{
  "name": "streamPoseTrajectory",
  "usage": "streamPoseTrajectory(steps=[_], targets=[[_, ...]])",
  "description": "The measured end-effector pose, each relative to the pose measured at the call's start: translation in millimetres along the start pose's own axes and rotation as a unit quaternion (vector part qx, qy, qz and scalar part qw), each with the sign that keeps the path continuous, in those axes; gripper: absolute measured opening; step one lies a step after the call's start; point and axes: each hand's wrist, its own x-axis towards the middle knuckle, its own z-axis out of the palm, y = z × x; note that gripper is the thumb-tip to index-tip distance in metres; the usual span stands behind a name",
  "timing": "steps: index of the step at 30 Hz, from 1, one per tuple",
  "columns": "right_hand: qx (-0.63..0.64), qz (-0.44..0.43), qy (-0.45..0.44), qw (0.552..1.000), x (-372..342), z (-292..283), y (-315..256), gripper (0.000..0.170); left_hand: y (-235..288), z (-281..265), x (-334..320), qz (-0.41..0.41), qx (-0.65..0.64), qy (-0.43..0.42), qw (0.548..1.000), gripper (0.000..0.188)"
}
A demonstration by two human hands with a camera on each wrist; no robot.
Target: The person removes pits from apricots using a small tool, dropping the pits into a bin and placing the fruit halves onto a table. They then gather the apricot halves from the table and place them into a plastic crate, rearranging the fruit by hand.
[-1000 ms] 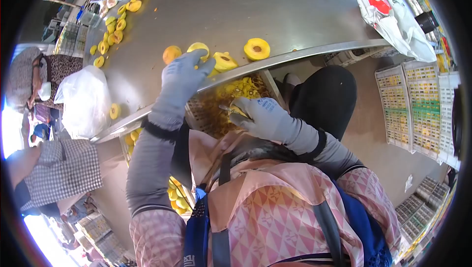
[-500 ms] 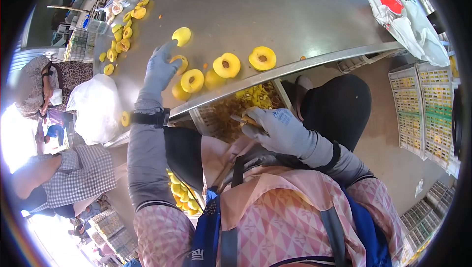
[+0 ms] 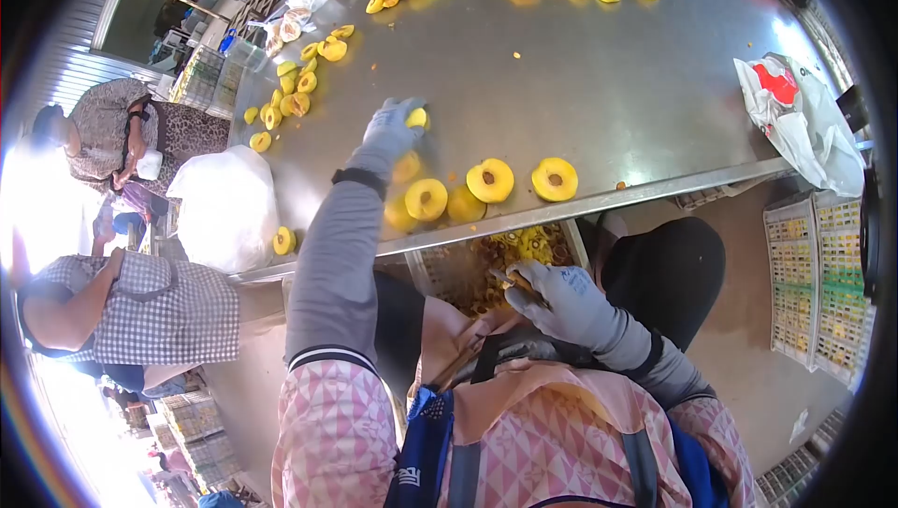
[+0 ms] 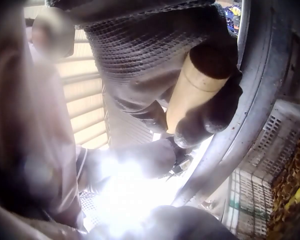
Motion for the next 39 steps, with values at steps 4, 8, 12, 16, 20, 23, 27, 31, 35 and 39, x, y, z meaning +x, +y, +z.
streamPoseTrajectory(steps=[4,8,12,16,20,23,27,31,35,39], targets=[[0.027,0.028,0.013,0.999,3,-6,-5,0.027,6,-36,-28,-0.094,-0.474,-0.041,0.875,0.045],[0.079,0.033,0.050,0.995,11,-6,-10,0.030,32,-49,-93,0.005,-0.715,-0.048,0.698,0.049],[0.130,0.003,0.063,0.989,17,-3,-19,0.032,95,-40,-149,-0.010,-0.671,0.039,0.741,0.052],[0.112,-0.093,0.144,0.979,20,11,-16,0.033,131,-19,-181,0.033,-0.414,0.118,0.902,0.061],[0.028,-0.130,0.194,0.972,17,15,-15,0.029,176,-23,-201,0.007,-0.507,0.158,0.847,0.030],[-0.068,-0.164,0.202,0.963,12,23,-4,0.034,198,-28,-205,0.028,-0.536,0.191,0.822,0.031],[0.159,-0.062,0.205,0.964,20,17,-18,0.027,210,-39,-203,0.087,-0.207,0.263,0.939,0.033],[0.472,0.156,0.069,0.865,26,-7,-30,0.036,204,-44,-199,0.101,-0.362,0.205,0.904,0.039],[0.544,0.203,0.026,0.814,24,-15,-24,0.041,199,-50,-200,-0.008,-0.619,0.027,0.785,0.043],[0.570,0.214,0.004,0.793,22,-24,-27,0.042,194,-53,-199,-0.078,-0.685,-0.054,0.723,0.047]])
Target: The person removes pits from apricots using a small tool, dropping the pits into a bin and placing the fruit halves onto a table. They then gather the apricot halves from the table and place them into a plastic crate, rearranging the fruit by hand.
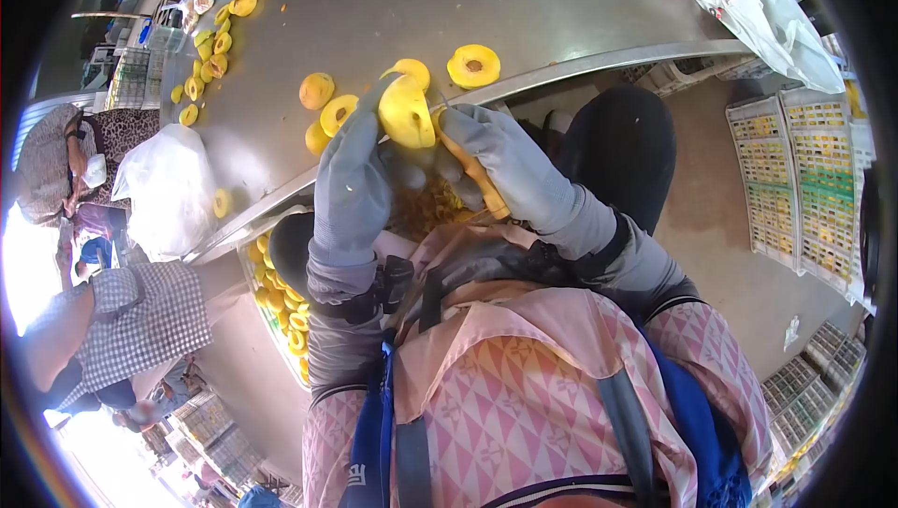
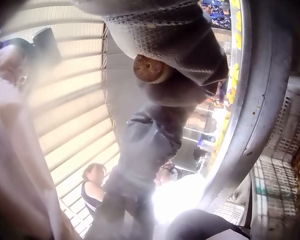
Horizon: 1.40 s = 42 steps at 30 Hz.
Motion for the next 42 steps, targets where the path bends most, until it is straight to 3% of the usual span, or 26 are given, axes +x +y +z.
streamPoseTrajectory(steps=[3,4,5,7,9,11,13,16,21,24,27,29,31,33,35,39,40,42], targets=[[-0.060,0.003,0.043,0.997,3,0,6,0.036,-9,6,2,0.050,-0.051,0.005,0.997,0.046],[-0.212,-0.138,0.057,0.966,6,-1,13,0.034,-12,6,4,0.066,-0.069,0.016,0.995,0.045],[-0.354,-0.272,0.068,0.892,9,-4,24,0.032,-19,3,7,0.065,-0.085,0.042,0.993,0.042],[-0.465,-0.353,0.108,0.805,6,-2,43,0.033,-25,4,8,0.095,-0.051,0.091,0.990,0.036],[-0.481,-0.417,0.105,0.764,1,-2,45,0.034,-30,12,7,0.157,0.051,0.135,0.977,0.029],[-0.476,-0.424,0.098,0.764,0,-1,46,0.033,-42,1,9,0.188,0.130,0.157,0.961,0.025],[-0.451,-0.373,0.089,0.806,1,0,47,0.030,-43,3,9,0.207,0.158,0.178,0.949,0.023],[-0.444,-0.343,0.092,0.823,4,0,47,0.028,-42,16,9,0.215,0.120,0.192,0.950,0.022],[-0.460,-0.314,0.092,0.825,3,-1,49,0.031,-41,31,8,0.200,0.042,0.221,0.954,0.025],[-0.462,-0.299,0.099,0.829,-1,3,47,0.032,-46,39,11,0.248,0.045,0.247,0.936,0.028],[-0.471,-0.326,0.095,0.814,-1,3,50,0.032,-51,33,12,0.253,0.090,0.242,0.932,0.031],[-0.493,-0.336,0.086,0.798,-2,2,50,0.032,-53,29,14,0.292,0.214,0.252,0.897,0.033],[-0.525,-0.328,0.078,0.781,-3,2,47,0.034,-53,27,14,0.293,0.228,0.243,0.896,0.033],[-0.485,-0.283,0.049,0.826,-5,3,45,0.035,-52,27,12,0.255,0.132,0.215,0.933,0.031],[-0.476,-0.269,0.035,0.836,-5,2,47,0.035,-50,25,12,0.261,0.131,0.201,0.935,0.029],[-0.538,-0.340,0.056,0.769,-3,1,49,0.032,-49,20,13,0.286,0.267,0.183,0.902,0.027],[-0.556,-0.364,0.066,0.744,-3,1,49,0.031,-50,16,13,0.273,0.256,0.170,0.912,0.029],[-0.562,-0.360,0.062,0.742,-2,0,49,0.032,-54,7,15,0.247,0.233,0.144,0.929,0.033]])
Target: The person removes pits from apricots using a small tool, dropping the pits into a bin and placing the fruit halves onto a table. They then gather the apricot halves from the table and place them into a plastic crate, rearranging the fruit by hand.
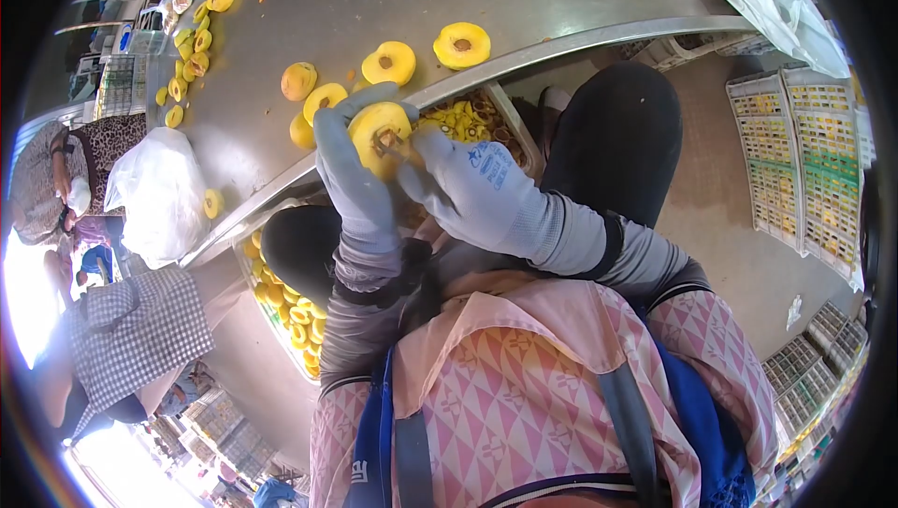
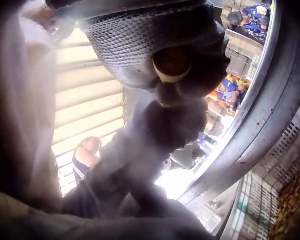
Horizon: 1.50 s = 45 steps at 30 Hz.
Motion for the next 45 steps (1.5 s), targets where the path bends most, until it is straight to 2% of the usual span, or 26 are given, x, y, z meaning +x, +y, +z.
streamPoseTrajectory(steps=[3,7,9,11,12,13,15,17,19,21,24,25,27,30,32,33,35,37,40,42,43,45], targets=[[-0.001,0.000,-0.005,1.000,-2,4,2,0.032,2,-5,1,-0.147,-0.206,-0.006,0.967,0.044],[0.058,0.042,0.005,0.997,-5,8,2,0.029,8,-4,2,-0.145,-0.193,0.000,0.970,0.054],[0.013,-0.020,0.022,0.999,-3,6,3,0.030,7,-1,-1,-0.126,-0.173,0.019,0.977,0.054],[0.020,-0.015,0.012,1.000,-4,6,3,0.030,5,2,-3,-0.113,-0.160,0.033,0.980,0.054],[0.051,0.021,-0.006,0.998,-6,7,4,0.029,4,3,-4,-0.106,-0.153,0.040,0.982,0.053],[0.081,0.057,-0.023,0.995,-8,7,4,0.029,3,1,-4,-0.118,-0.143,0.017,0.982,0.059],[0.039,0.025,-0.019,0.999,-7,1,2,0.032,1,-4,-3,-0.140,-0.123,-0.027,0.982,0.071],[0.024,0.007,-0.021,0.999,-7,-1,2,0.033,4,-3,-1,-0.130,-0.138,-0.023,0.982,0.059],[0.034,0.003,-0.028,0.999,-7,0,4,0.031,9,-6,4,-0.145,-0.140,-0.055,0.978,0.055],[0.051,0.030,-0.046,0.997,-10,2,7,0.030,14,-12,9,-0.182,-0.126,-0.121,0.968,0.057],[0.099,0.059,-0.039,0.993,-15,11,11,0.028,19,-8,9,-0.210,-0.106,-0.094,0.967,0.062],[0.119,0.066,-0.030,0.990,-15,12,12,0.028,22,-6,7,-0.195,-0.131,-0.068,0.970,0.061],[0.170,0.089,-0.070,0.979,-12,8,9,0.027,28,1,1,-0.166,-0.181,-0.018,0.969,0.058],[0.151,0.053,-0.098,0.982,-12,7,11,0.026,18,6,-10,-0.144,-0.143,0.029,0.979,0.051],[0.163,0.062,-0.104,0.979,-13,9,11,0.024,14,4,-12,-0.169,-0.168,0.035,0.970,0.046],[0.196,0.097,-0.105,0.970,-11,8,9,0.023,13,3,-12,-0.182,-0.181,0.037,0.966,0.044],[0.333,0.192,-0.123,0.915,-11,3,4,0.023,13,5,-16,-0.139,-0.147,0.031,0.979,0.044],[0.526,0.301,-0.150,0.781,-5,-3,-3,0.027,13,5,-17,-0.095,-0.119,0.017,0.988,0.043],[0.558,0.341,-0.250,0.714,3,-17,5,0.031,12,0,-17,-0.035,-0.092,-0.008,0.995,0.038],[0.548,0.351,-0.289,0.702,7,-32,6,0.029,12,1,-16,0.006,-0.082,-0.020,0.996,0.033],[0.540,0.355,-0.308,0.698,10,-37,5,0.027,12,1,-17,-0.007,-0.078,-0.015,0.997,0.031],[0.520,0.285,-0.214,0.776,-1,-22,3,0.027,15,2,-20,-0.031,-0.068,-0.002,0.997,0.026]])
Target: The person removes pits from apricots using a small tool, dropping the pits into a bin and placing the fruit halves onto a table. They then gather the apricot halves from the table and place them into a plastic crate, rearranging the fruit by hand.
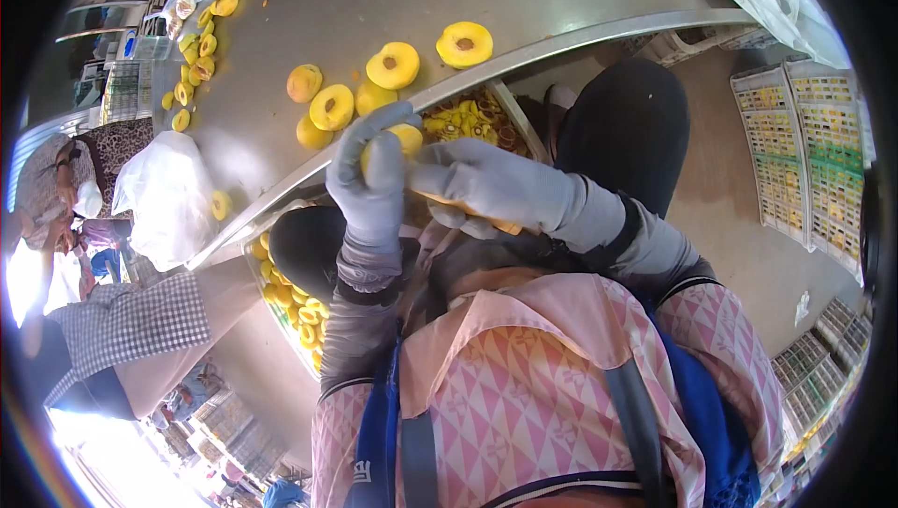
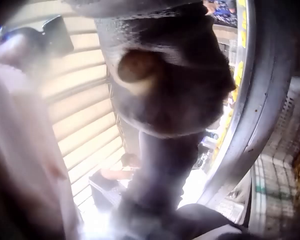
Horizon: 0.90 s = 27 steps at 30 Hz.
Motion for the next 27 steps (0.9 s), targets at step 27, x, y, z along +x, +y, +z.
streamPoseTrajectory(steps=[27], targets=[[-0.098,0.068,0.027,0.992,-4,30,4,0.036,-12,-43,-31,-0.188,-0.287,0.117,0.932,0.056]])
